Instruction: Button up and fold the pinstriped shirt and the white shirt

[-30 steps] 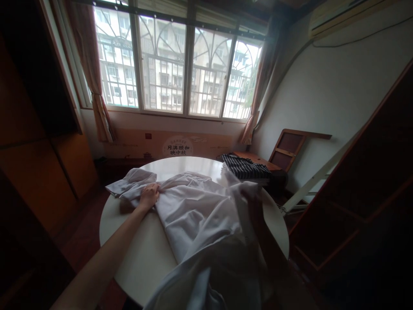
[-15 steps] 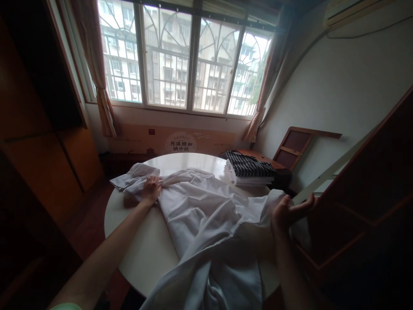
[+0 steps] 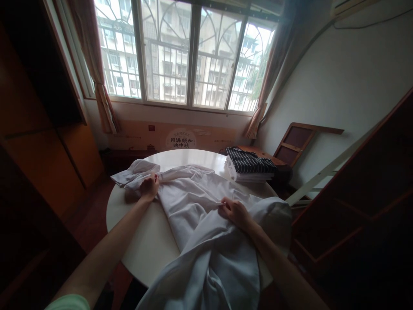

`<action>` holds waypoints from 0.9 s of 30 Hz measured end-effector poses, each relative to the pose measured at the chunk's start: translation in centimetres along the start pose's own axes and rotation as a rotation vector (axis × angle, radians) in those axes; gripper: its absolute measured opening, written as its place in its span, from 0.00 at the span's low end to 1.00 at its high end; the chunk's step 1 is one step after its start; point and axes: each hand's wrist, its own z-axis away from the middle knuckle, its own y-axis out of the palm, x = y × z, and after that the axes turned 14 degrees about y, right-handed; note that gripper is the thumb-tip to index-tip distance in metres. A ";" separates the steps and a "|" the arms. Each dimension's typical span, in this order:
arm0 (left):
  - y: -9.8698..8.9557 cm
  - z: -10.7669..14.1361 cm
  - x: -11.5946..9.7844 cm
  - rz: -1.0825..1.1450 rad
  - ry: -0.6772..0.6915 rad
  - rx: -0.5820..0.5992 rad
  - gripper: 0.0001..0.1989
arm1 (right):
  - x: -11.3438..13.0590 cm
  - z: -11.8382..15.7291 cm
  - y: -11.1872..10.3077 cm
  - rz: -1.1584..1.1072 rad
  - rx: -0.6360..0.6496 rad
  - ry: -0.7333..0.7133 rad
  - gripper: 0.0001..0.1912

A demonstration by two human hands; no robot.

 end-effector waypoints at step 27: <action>-4.5 2.5 -1.6 0.156 0.269 0.492 0.26 | -2.2 -0.3 -2.1 -0.425 -0.297 0.218 0.17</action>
